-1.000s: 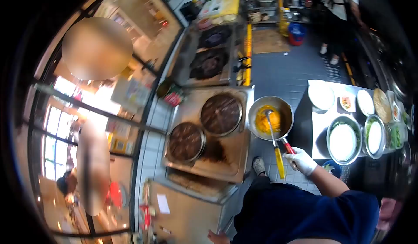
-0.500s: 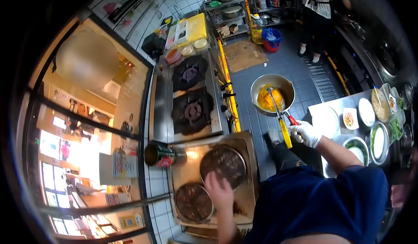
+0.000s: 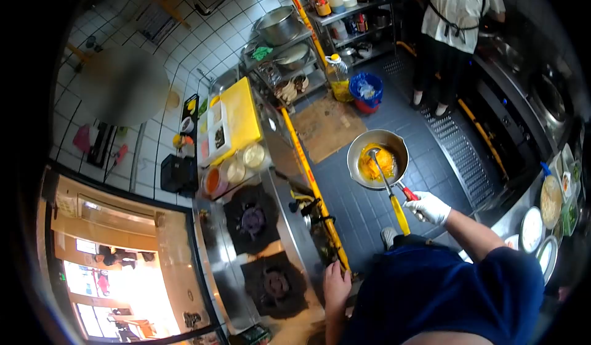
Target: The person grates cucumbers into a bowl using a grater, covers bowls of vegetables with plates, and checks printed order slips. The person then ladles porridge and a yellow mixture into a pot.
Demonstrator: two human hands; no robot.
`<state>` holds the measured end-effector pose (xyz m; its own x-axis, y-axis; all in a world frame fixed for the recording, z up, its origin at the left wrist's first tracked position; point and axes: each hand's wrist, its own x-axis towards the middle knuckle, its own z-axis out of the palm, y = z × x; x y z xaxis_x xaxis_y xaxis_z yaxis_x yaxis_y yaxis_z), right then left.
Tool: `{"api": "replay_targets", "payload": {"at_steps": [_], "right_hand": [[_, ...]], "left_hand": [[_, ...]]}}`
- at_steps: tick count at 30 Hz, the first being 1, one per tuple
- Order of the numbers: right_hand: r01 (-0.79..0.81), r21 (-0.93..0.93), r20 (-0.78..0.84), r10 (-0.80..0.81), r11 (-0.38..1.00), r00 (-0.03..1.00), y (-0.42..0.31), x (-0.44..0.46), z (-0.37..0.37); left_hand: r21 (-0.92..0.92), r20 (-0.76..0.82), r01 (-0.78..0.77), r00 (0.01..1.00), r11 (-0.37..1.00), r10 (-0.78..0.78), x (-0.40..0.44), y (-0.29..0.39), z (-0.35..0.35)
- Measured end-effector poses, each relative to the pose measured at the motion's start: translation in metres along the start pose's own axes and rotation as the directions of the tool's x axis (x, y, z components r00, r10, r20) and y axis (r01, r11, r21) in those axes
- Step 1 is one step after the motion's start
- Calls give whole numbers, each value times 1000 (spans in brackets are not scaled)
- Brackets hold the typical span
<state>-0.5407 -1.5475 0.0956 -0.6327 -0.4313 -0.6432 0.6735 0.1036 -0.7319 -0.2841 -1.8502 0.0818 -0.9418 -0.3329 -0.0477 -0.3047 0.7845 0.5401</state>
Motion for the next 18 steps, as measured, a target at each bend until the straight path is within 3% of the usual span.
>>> {"api": "replay_targets", "payload": {"at_steps": [1, 3, 7, 11, 13, 15, 18], "right_hand": [[-3, -24, -15, 2, 1000, 1000, -21, 13, -2], [64, -85, -38, -67, 994, 997, -50, 42, -8], [59, 5, -67, -58, 998, 996, -105, 110, -18], [60, 69, -116, -52, 996, 992, -160, 187, -32], [74, 75, -152, -62, 994, 986, -186, 229, -36], [42, 87, -180, -26, 995, 983, -214, 269, -40], [53, 120, -226, -24, 991, 974, -261, 318, -40]], "left_hand": [[5, 26, -36, 999, 999, 36, 30, 3, -1], [-1, 159, 40, 987, 999, -40, 86, 9, 3], [23, 125, -77, 989, 997, 74, 201, 7, 7], [20, 166, -36, 986, 999, 32, 328, -15, 8], [39, 138, -97, 986, 995, 90, 403, -42, 20], [66, 243, -140, 963, 988, 120, 482, -76, 43], [130, 280, -275, 932, 953, 231, 604, -59, 34]]}}
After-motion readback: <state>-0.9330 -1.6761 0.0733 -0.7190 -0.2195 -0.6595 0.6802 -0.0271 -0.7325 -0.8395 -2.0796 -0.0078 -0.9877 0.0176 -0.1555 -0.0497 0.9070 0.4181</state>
